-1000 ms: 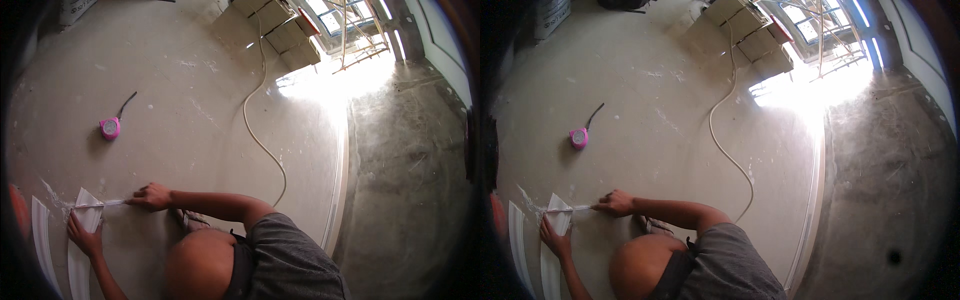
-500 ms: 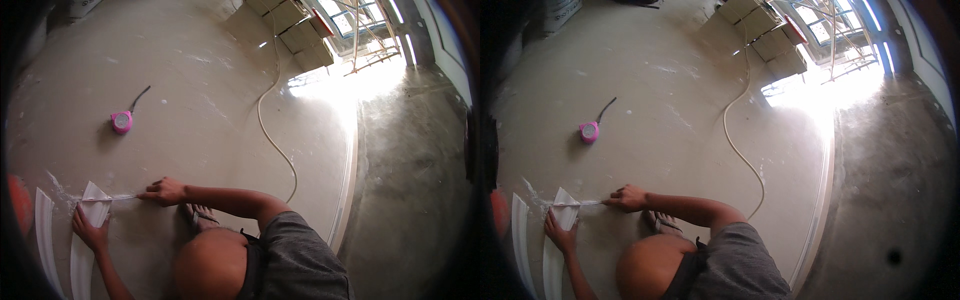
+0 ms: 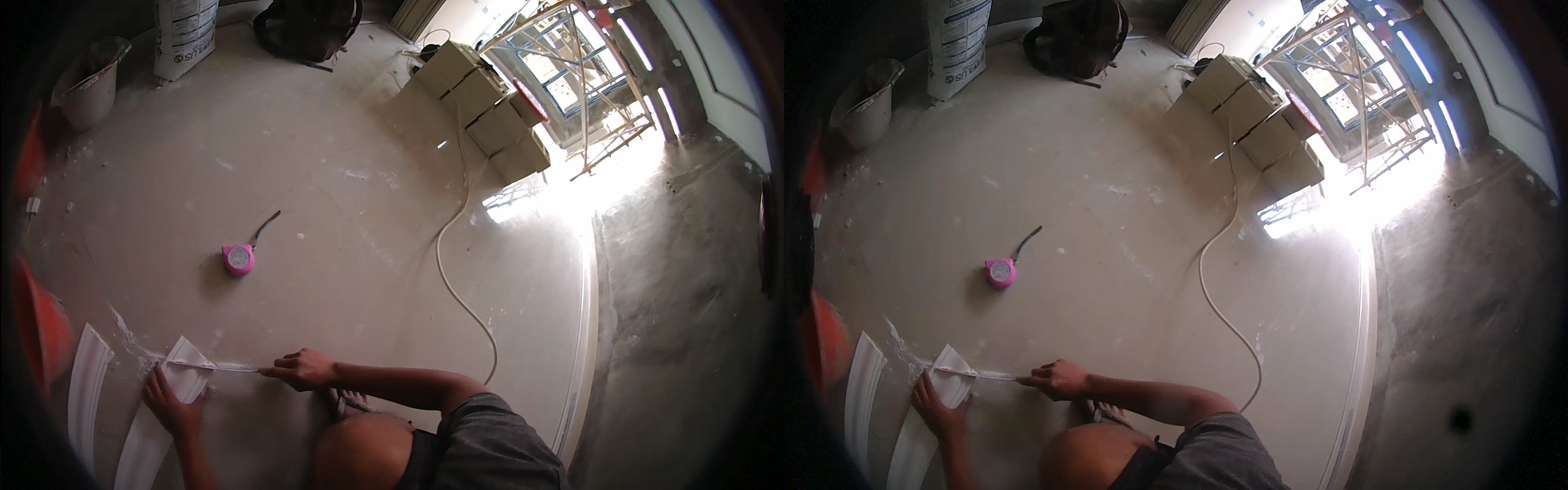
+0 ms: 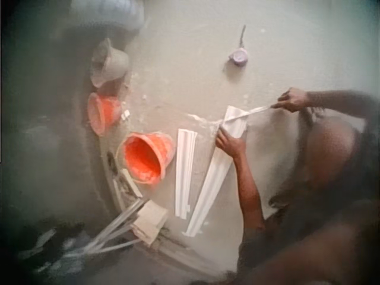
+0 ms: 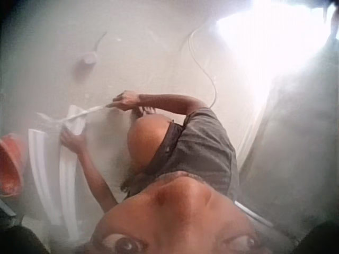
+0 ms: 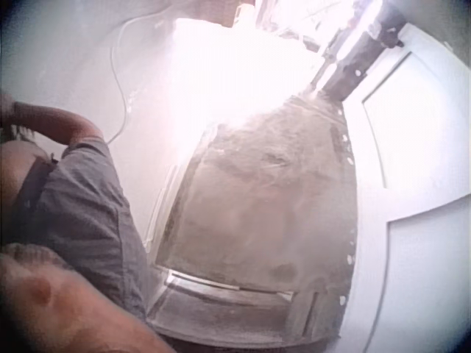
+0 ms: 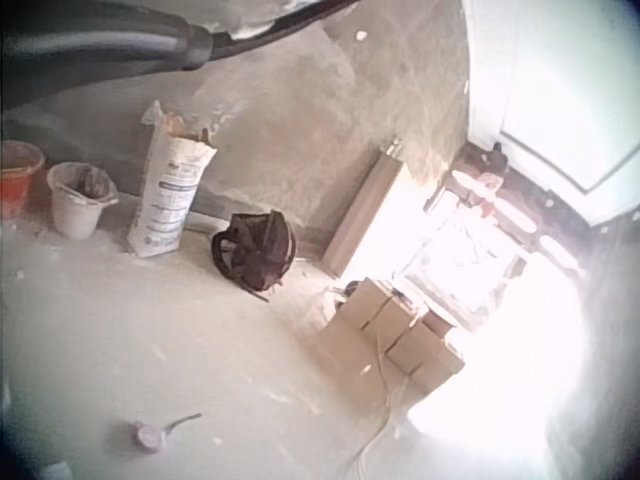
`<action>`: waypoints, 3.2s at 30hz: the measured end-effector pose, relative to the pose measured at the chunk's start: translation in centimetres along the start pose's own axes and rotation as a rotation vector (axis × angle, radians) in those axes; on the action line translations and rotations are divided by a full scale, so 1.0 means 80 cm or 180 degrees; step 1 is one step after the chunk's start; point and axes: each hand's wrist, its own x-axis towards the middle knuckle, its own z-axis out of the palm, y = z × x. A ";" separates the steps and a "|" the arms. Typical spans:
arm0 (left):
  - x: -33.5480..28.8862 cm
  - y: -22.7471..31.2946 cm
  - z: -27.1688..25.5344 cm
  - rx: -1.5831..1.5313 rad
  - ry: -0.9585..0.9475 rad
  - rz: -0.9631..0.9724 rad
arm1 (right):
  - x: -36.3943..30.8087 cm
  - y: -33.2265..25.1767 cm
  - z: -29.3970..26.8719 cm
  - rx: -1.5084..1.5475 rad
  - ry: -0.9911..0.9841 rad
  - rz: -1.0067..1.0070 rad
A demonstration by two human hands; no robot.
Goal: The person measures a long white molding strip with a tape measure and marks it with a utility knife. They then repeatedly score and snap the molding into shorter segments, stacking the cut pieces on the floor.
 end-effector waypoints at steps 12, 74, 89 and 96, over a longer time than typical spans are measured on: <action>0.003 0.007 0.007 -0.0299 0.0427 0.0200 | 0.012 0.005 0.003 -0.0272 0.0254 -0.0176; 0.030 0.039 -0.061 -0.0091 0.0265 0.0329 | 0.014 -0.027 -0.041 -0.0304 0.0600 0.0322; 0.032 0.045 -0.064 -0.0069 0.0224 0.0308 | 0.015 -0.042 -0.049 -0.0329 0.0639 0.0396; 0.028 0.040 -0.058 -0.0100 0.0188 0.0194 | 0.128 -0.072 -0.023 -0.0200 0.0457 0.0345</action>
